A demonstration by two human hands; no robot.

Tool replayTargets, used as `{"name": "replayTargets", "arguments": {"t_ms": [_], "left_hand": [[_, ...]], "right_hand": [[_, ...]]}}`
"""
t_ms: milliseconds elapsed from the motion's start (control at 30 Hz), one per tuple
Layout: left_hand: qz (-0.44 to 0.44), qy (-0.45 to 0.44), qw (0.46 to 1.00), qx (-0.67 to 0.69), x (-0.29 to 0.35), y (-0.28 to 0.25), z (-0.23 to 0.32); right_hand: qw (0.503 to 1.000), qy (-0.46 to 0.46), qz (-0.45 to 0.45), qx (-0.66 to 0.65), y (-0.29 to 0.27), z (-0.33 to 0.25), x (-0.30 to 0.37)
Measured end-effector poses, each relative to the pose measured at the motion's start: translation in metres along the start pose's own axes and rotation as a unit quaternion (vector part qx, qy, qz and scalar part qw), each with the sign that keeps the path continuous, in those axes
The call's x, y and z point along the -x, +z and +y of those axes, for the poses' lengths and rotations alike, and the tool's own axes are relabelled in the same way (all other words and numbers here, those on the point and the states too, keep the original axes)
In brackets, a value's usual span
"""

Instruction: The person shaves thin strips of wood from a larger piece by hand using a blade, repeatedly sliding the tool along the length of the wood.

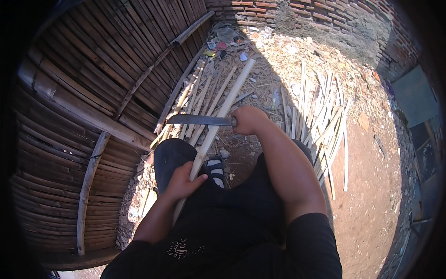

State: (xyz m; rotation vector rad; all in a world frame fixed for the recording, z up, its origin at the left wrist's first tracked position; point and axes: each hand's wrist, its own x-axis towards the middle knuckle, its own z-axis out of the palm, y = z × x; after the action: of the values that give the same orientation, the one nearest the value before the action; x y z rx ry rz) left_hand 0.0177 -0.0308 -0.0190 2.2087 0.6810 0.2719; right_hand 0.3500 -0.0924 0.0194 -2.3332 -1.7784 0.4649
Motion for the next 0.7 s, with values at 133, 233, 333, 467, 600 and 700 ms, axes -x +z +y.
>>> {"name": "replayTargets", "arguments": {"t_ms": [133,233,333,467,600,700], "left_hand": [[-0.004,-0.003,1.000,-0.006,0.0000,-0.0011,0.0021],[-0.009,-0.009,1.000,-0.009,0.0004,-0.0017,0.0032],[-0.026,-0.030,0.999,-0.023,-0.0001,-0.0030,0.0056],[-0.014,-0.015,0.999,-0.030,0.0002,-0.0014,0.0066],[-0.011,-0.008,1.000,-0.023,0.0003,-0.0009,0.0072],[-0.006,-0.003,0.999,-0.032,0.0002,0.0004,0.0037]], "right_hand": [[1.000,-0.003,0.001,0.011,-0.0011,-0.0008,0.0006],[1.000,-0.006,0.000,0.011,-0.0025,-0.0024,0.0014],[1.000,-0.006,-0.007,0.006,-0.0014,-0.0016,0.0011],[1.000,-0.004,-0.013,0.009,-0.0006,-0.0024,0.0002],[1.000,-0.005,-0.010,0.013,0.0000,-0.0021,0.0007],[1.000,0.000,-0.012,0.010,-0.0003,-0.0031,0.0004]]}}
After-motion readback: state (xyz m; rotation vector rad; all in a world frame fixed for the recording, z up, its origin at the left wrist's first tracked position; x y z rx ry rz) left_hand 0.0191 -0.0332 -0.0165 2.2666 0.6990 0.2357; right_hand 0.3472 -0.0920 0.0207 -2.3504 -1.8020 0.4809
